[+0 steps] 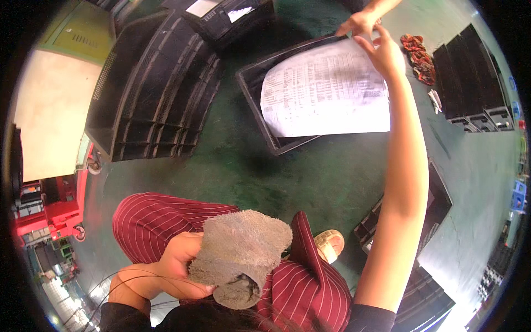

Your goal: The person wipes the interior of black plastic crates using a cloth. They handle the crates one at a time, wiping the bottom and sides, then placing them into a stack. Another person is visible in the background performing a similar task.

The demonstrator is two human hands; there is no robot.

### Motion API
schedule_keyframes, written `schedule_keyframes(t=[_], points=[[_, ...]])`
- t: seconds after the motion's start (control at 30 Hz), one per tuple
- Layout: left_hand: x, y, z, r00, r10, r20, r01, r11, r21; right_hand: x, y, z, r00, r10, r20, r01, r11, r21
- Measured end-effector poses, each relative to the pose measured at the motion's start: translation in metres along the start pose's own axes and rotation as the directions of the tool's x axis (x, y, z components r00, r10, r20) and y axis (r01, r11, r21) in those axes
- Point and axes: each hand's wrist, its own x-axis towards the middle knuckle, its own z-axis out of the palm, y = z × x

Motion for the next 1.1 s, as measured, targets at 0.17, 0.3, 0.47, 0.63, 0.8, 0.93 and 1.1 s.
schedule_keyframes(t=[0.17,0.3,0.47,0.63,0.8,0.93,1.1], points=[[0.001,-0.008,0.0,0.985,0.168,-0.028,-0.166,0.985,0.049,-0.045,-0.031,-0.011,0.927,-0.171,-0.335,0.157,0.985,-0.068],[-0.003,-0.014,0.002,0.973,0.218,-0.08,-0.209,0.971,0.114,-0.146,-0.09,0.0,0.984,-0.155,-0.086,0.17,0.962,0.215],[0.002,-0.021,0.009,0.959,0.281,-0.037,-0.274,0.953,0.132,-0.231,-0.15,0.053,0.856,-0.415,0.307,0.407,0.909,0.095],[0.001,-0.015,0.01,0.968,0.25,0.029,-0.251,0.943,0.219,-0.237,-0.153,0.091,0.818,-0.196,0.541,0.16,0.981,0.113],[-0.001,-0.016,0.012,0.962,0.273,-0.006,-0.263,0.929,0.26,-0.234,-0.149,0.092,0.929,-0.227,0.292,0.216,0.974,0.069],[-0.003,-0.015,0.013,0.957,0.289,0.015,-0.283,0.923,0.261,-0.212,-0.124,0.092,0.939,-0.323,0.116,0.32,0.946,0.043],[0.0,-0.012,0.014,0.955,0.294,0.033,-0.292,0.917,0.274,-0.187,-0.119,0.063,0.913,-0.047,0.405,0.213,0.902,-0.375]])
